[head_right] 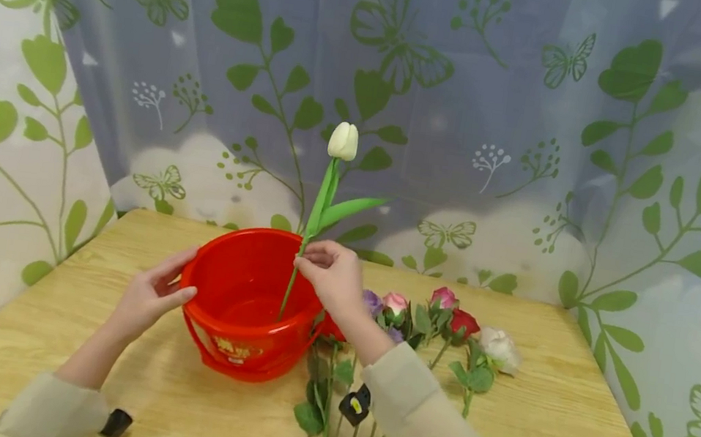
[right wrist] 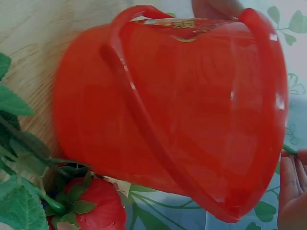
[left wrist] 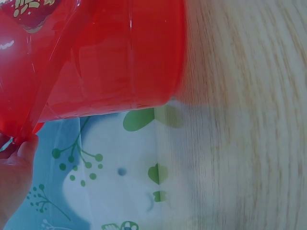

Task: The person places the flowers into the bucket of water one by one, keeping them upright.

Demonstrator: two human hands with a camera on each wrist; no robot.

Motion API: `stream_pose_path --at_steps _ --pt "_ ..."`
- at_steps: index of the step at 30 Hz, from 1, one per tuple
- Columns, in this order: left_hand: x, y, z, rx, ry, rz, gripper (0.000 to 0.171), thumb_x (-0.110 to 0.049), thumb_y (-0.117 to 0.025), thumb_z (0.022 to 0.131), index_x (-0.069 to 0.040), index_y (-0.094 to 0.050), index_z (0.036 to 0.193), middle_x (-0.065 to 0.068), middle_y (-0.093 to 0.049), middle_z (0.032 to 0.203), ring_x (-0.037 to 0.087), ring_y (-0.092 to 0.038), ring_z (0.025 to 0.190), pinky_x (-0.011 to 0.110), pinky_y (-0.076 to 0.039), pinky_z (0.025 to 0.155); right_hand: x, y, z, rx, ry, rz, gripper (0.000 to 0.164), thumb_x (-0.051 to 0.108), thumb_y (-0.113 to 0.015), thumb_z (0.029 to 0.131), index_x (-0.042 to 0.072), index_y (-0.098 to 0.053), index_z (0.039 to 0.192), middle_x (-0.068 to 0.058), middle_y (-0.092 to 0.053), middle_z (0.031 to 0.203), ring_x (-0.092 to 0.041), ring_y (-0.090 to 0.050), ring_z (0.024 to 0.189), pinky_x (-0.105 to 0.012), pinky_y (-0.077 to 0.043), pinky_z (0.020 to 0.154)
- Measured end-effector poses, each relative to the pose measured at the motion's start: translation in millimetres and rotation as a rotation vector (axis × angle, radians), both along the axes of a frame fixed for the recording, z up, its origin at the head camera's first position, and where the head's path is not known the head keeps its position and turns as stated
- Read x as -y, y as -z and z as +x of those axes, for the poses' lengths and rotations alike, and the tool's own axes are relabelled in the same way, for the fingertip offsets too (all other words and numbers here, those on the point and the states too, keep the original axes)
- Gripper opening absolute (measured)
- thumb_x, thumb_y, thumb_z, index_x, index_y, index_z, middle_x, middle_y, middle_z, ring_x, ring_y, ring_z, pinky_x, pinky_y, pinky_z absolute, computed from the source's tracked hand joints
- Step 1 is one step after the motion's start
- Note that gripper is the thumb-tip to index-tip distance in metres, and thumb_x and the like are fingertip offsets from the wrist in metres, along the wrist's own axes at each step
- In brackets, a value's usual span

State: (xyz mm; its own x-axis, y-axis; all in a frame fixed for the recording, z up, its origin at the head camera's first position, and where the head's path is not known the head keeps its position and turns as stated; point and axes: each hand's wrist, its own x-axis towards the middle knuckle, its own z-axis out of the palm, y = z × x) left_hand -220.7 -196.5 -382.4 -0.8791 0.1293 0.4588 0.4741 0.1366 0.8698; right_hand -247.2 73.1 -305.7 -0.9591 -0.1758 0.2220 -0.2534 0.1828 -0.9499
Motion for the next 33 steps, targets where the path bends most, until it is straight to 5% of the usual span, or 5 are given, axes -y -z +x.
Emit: stream_pose_path --at_steps 15,33 --pt "0 -0.4 0.4 0.001 -0.004 -0.004 0.058 0.002 -0.061 0.080 0.009 -0.035 0.131 0.020 -0.034 0.136 0.034 -0.034 0.120 0.020 -0.041 0.084 9 12.3 -1.5 -0.089 0.011 0.274 0.012 0.005 -0.068 0.076 0.002 -0.064 0.087 -0.007 -0.065 0.081 -0.020 -0.061 0.080 -0.029 -0.052 0.066" --pt "0 -0.3 0.8 -0.002 -0.004 -0.006 0.058 0.002 -0.061 0.080 0.009 -0.035 0.131 0.020 -0.033 0.136 0.034 -0.033 0.121 0.020 -0.040 0.085 14 11.4 1.1 -0.107 0.002 0.419 0.013 0.007 -0.066 0.078 0.002 -0.063 0.090 -0.006 -0.063 0.086 -0.018 -0.061 0.082 -0.027 -0.052 0.068"
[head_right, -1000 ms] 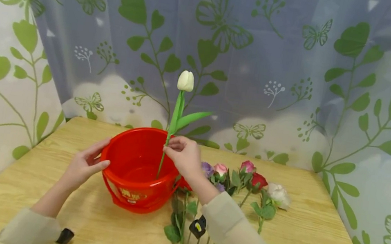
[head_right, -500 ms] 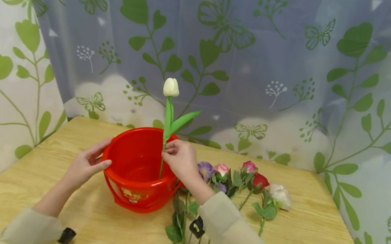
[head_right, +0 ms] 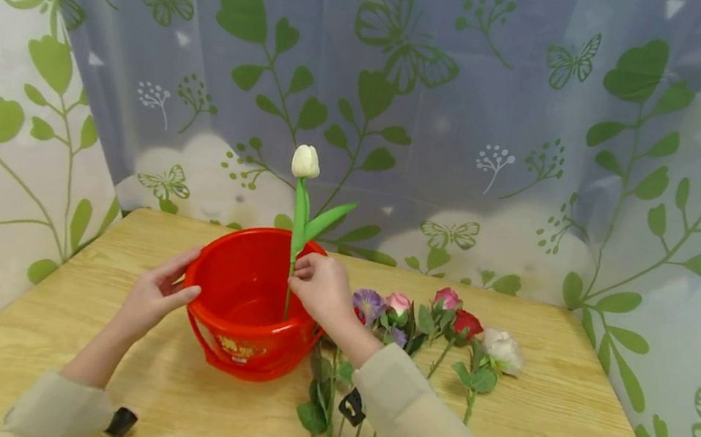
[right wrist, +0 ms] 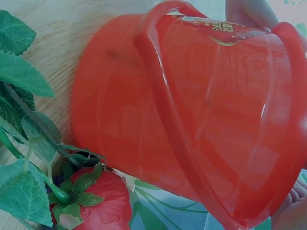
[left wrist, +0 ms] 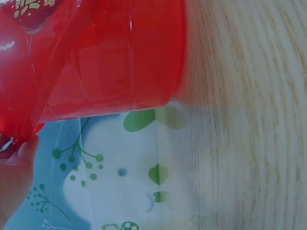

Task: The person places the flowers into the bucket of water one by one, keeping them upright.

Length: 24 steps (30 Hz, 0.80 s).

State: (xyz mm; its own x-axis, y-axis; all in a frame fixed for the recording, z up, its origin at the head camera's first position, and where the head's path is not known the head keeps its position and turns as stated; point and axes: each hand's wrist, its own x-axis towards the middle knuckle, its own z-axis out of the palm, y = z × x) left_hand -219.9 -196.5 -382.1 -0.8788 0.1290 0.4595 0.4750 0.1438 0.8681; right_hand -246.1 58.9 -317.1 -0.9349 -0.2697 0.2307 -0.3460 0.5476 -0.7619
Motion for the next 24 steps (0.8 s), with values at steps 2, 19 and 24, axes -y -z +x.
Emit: stream_pose_path --at_steps 2,19,24 --pt "0 0.3 -0.2 -0.002 0.000 0.001 0.058 0.002 -0.061 0.080 0.009 -0.035 0.131 0.020 -0.033 0.136 0.034 -0.033 0.121 0.020 -0.040 0.085 0 -0.4 0.6 -0.006 0.000 0.005 0.013 0.007 -0.066 0.078 0.002 -0.064 0.090 -0.006 -0.064 0.086 -0.018 -0.061 0.082 -0.027 -0.052 0.069" --pt "0 0.5 -0.3 -0.008 0.002 0.008 0.057 0.003 -0.061 0.080 0.009 -0.035 0.131 0.020 -0.034 0.135 0.034 -0.035 0.120 0.020 -0.041 0.085 -3 0.3 0.7 0.038 -0.047 -0.110 0.020 0.002 -0.066 0.077 -0.001 -0.064 0.096 -0.008 -0.065 0.088 -0.020 -0.061 0.083 -0.028 -0.052 0.070" --pt "-1 -0.2 0.0 -0.009 0.004 0.013 0.057 0.004 -0.061 0.080 0.009 -0.035 0.131 0.020 -0.034 0.135 0.035 -0.035 0.120 0.020 -0.041 0.085 -11 -2.5 4.5 0.061 -0.066 -0.169 0.024 0.003 -0.068 0.076 0.000 -0.064 0.099 -0.013 -0.065 0.093 -0.021 -0.061 0.085 -0.030 -0.051 0.073"
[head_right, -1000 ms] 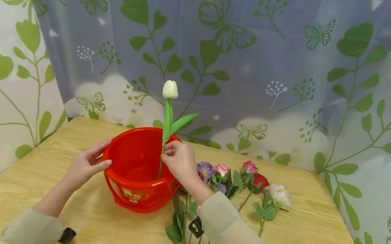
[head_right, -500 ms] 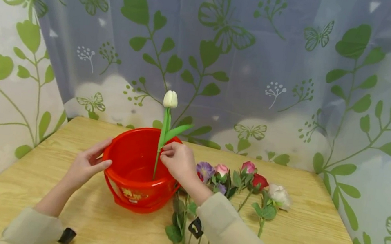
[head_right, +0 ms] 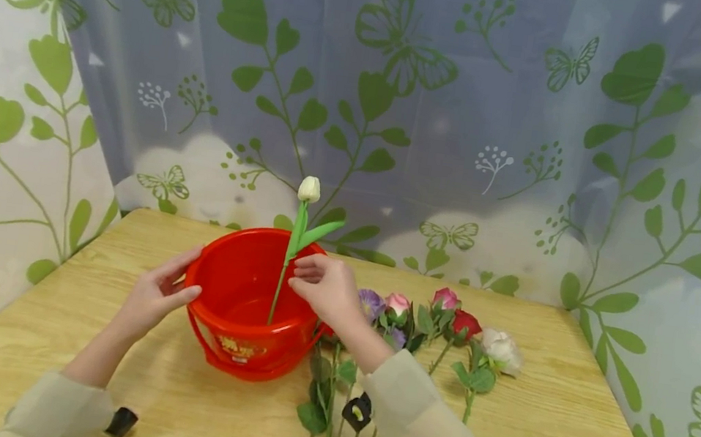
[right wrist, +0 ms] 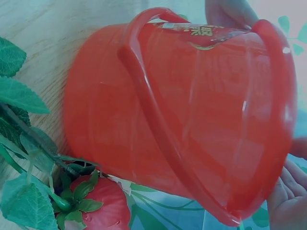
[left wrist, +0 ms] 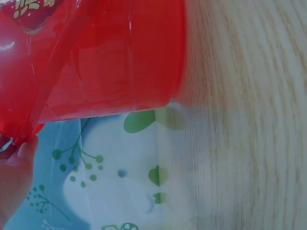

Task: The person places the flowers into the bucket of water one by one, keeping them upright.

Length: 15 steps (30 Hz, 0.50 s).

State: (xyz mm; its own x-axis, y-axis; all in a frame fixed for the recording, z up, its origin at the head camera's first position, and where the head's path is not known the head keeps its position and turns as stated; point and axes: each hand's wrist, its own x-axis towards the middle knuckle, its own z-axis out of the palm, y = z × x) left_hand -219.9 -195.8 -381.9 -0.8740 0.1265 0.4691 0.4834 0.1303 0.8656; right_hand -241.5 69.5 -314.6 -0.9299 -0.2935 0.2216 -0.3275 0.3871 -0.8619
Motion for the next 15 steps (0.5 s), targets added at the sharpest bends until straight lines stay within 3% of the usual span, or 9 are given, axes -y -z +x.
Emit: stream_pose_path --at_steps 15 --pt "-1 -0.5 0.7 0.007 0.001 0.004 0.057 0.004 -0.060 0.080 0.010 -0.035 0.131 0.021 -0.034 0.135 0.036 -0.036 0.119 0.020 -0.041 0.084 -42 -1.2 18.1 0.103 0.020 -0.061 0.032 0.009 -0.066 0.079 0.000 -0.060 0.109 -0.014 -0.061 0.105 -0.022 -0.059 0.092 -0.032 -0.051 0.075"
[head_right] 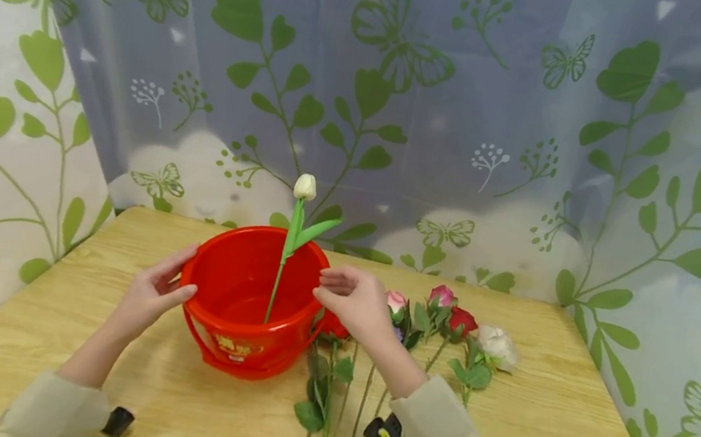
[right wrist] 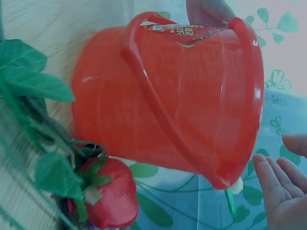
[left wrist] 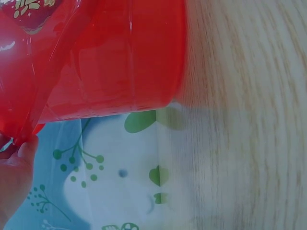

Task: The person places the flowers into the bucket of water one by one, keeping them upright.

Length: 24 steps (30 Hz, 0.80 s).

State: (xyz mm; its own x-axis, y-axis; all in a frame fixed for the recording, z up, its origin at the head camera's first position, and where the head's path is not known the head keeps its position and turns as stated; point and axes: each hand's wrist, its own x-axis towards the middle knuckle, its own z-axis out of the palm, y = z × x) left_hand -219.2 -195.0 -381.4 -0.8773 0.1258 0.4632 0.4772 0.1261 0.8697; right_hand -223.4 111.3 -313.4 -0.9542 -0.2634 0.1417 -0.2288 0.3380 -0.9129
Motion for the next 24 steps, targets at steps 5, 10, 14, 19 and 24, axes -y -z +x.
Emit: stream_pose_path --at_steps 5,10,14,19,24 --pt "0 0.4 0.0 0.001 -0.003 -0.002 0.057 0.003 -0.061 0.080 0.009 -0.035 0.131 0.021 -0.035 0.134 0.036 -0.037 0.118 0.020 -0.042 0.084 -17 3.5 6.2 0.006 0.030 -0.016 0.032 0.010 -0.067 0.078 0.001 -0.061 0.108 -0.013 -0.062 0.103 -0.022 -0.059 0.091 -0.031 -0.051 0.074" --pt "1 1.0 0.1 0.004 -0.003 -0.016 0.057 0.003 -0.060 0.081 0.010 -0.034 0.131 0.021 -0.034 0.135 0.036 -0.035 0.119 0.019 -0.041 0.084 -36 9.7 11.5 -0.001 0.046 -0.031 0.032 0.011 -0.067 0.078 -0.001 -0.061 0.108 -0.015 -0.061 0.104 -0.022 -0.059 0.091 -0.030 -0.050 0.077" --pt "2 0.8 0.3 -0.005 -0.010 -0.027 0.057 0.003 -0.060 0.081 0.010 -0.034 0.131 0.021 -0.034 0.135 0.036 -0.034 0.119 0.017 -0.041 0.084 -50 13.5 15.2 0.005 0.068 -0.036 0.034 0.011 -0.067 0.079 -0.002 -0.060 0.109 -0.015 -0.060 0.106 -0.023 -0.058 0.094 -0.029 -0.049 0.078" --pt "1 0.7 -0.6 -0.023 -0.014 -0.047 0.057 0.004 -0.060 0.080 0.010 -0.034 0.131 0.021 -0.034 0.134 0.035 -0.034 0.119 0.017 -0.041 0.084 -70 19.9 20.3 0.045 0.112 -0.011 0.035 0.014 -0.065 0.080 -0.003 -0.058 0.110 -0.015 -0.059 0.107 -0.024 -0.057 0.097 -0.031 -0.049 0.079" --pt "-1 0.6 -0.2 -0.014 -0.016 -0.058 0.058 0.003 -0.060 0.081 0.009 -0.033 0.132 0.021 -0.032 0.135 0.036 -0.032 0.121 0.016 -0.040 0.083 -93 28.9 24.6 0.046 0.156 0.036 0.037 0.017 -0.065 0.081 -0.003 -0.057 0.111 -0.016 -0.060 0.106 -0.025 -0.057 0.097 -0.032 -0.049 0.079"
